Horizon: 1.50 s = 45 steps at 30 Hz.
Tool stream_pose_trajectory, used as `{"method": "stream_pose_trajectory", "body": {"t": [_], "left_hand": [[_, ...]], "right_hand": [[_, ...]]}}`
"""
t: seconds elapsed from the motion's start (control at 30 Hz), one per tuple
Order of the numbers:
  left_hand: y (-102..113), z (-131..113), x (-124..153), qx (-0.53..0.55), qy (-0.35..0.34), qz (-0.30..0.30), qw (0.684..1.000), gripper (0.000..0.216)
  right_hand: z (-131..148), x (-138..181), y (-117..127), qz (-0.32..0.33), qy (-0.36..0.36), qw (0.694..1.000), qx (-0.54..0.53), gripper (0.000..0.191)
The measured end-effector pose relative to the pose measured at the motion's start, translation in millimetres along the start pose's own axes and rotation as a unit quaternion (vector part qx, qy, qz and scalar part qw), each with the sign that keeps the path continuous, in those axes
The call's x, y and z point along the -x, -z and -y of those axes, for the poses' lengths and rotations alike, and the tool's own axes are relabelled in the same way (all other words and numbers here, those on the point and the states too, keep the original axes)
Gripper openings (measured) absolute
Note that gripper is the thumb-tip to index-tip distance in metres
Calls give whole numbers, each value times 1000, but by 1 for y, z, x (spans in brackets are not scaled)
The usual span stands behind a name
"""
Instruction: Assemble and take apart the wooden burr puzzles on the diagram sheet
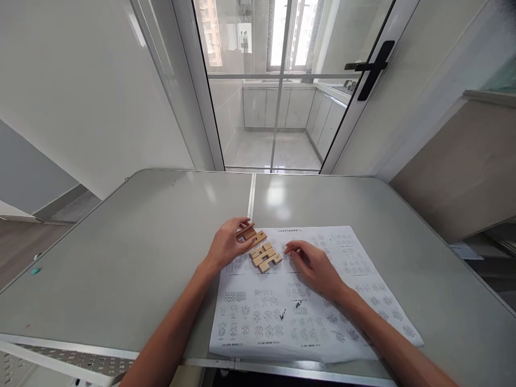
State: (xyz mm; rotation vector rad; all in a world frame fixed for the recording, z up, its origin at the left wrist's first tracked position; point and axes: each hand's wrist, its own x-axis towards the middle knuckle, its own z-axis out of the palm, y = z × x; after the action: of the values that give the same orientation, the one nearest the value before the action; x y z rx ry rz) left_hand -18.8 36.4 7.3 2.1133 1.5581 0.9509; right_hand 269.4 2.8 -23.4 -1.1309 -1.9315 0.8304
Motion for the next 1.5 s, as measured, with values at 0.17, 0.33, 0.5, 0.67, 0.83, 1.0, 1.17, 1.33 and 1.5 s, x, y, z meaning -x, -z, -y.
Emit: {"method": "stream_pose_trajectory", "body": {"t": [0.17,0.33,0.5,0.67,0.83,1.0,1.17,1.33,1.5], "left_hand": [[2,-3,-1,-29,-26,0,999,37],[2,-4,0,-42,-47,-3,998,37],[1,-4,2,-25,-45,-8,999,38],[2,-5,2,-26,-33,-1,999,38],[2,-5,0,-9,-33,4,999,35],[2,-5,0,10,-28,7,1000,32],[1,-4,0,-7,-35,4,999,31],[0,-4,0,-1,-48,10,999,28],[1,-7,0,-32,-52,-5,998,35]], "right_hand": [[1,0,0,-2,-1,1000,-5,24],[4,1,1,5,-8,1000,1,24],[4,1,1,10,-6,1000,1,24],[4,1,1,11,-4,1000,3,24],[2,1,0,0,-1,1000,1,23],[1,0,0,1,-7,1000,-1,23],[2,0,0,2,-9,1000,0,23],[2,1,1,8,-14,1000,2,23],[1,0,0,9,-17,1000,-6,23]]}}
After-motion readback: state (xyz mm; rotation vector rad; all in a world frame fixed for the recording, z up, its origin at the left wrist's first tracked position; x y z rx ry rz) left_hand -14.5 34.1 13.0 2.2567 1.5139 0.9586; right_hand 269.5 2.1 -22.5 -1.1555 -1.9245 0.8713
